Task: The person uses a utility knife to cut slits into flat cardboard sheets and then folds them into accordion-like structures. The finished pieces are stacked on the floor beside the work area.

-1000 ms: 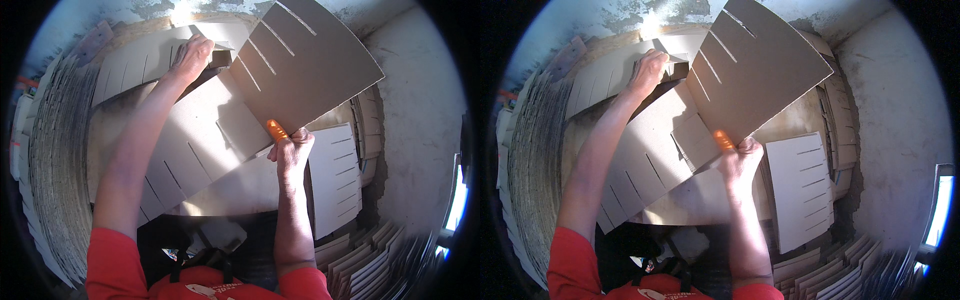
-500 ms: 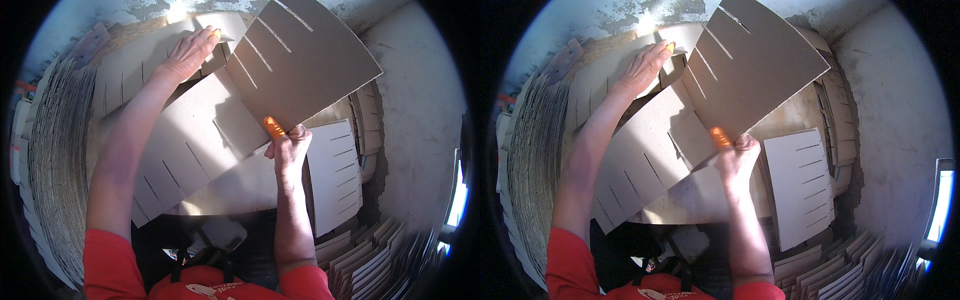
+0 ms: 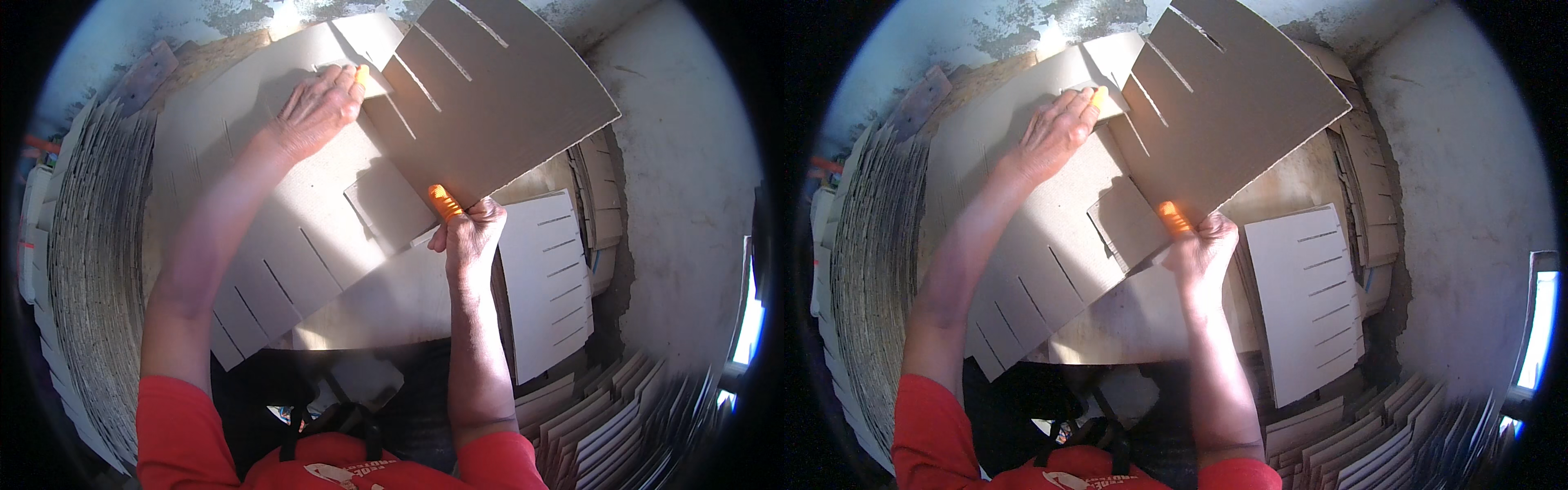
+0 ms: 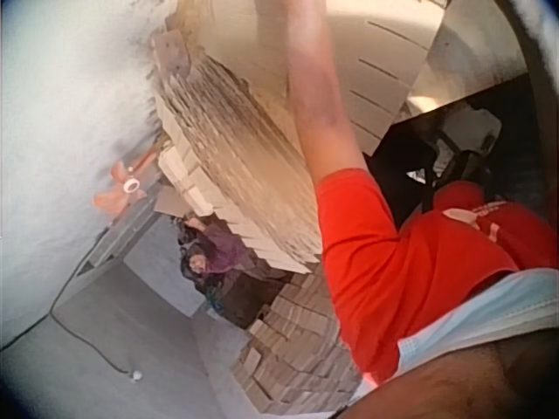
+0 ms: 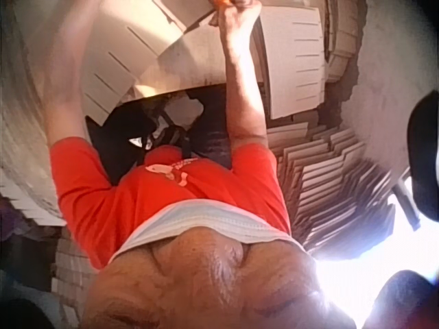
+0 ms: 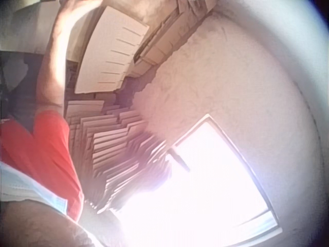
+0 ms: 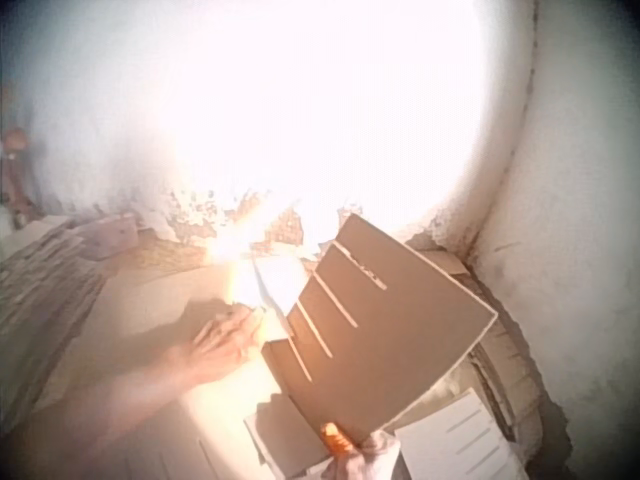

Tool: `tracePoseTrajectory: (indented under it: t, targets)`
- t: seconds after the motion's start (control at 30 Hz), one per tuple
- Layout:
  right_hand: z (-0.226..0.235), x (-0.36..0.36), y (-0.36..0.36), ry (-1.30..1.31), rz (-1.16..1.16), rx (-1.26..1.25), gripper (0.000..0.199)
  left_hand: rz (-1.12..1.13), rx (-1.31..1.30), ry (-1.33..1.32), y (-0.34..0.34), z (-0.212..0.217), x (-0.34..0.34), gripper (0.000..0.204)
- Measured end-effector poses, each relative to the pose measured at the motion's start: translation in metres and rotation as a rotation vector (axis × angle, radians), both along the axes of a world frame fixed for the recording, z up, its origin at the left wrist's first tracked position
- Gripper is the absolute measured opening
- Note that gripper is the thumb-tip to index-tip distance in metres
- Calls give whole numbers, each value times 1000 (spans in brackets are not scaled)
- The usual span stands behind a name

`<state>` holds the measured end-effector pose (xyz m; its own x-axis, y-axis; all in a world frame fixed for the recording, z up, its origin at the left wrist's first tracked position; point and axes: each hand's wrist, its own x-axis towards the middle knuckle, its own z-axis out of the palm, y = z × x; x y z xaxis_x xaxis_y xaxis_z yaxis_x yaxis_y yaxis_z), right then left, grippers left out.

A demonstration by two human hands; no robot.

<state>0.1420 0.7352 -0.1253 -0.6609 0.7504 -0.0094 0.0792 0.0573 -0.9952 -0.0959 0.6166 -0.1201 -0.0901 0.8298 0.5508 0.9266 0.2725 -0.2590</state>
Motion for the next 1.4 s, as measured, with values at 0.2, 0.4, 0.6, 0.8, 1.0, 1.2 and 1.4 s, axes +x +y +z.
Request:
tracePoseTrajectory:
  t: [0.2, 0.4, 0.6, 0.8, 1.0, 1.2, 1.4]
  targets:
    - [6, -1, 1, -107, 7, 0, 8, -13, -128, -87, -7, 15, 49, 41]
    - [24, 5, 4, -18, 35, 87, 13, -38, -116, -27, -13, 13, 60, 35]
    - [34, 12, 13, 62, 2, 103, 11, -13, -75, -184, -9, -14, 50, 23]
    - [40, 13, 19, 44, -51, -37, 5, -89, -188, 6, -14, -9, 73, 33]
    - [44, 15, 19, 19, -62, -114, 4, -87, -61, -17, -10, -10, 71, 38]
    - [43, 15, 20, 30, -65, -153, 5, -206, 47, -6, -14, -11, 74, 40]
    - [40, 5, 12, 45, -164, -56, 19, -300, -79, 117, -25, 12, 151, 33]
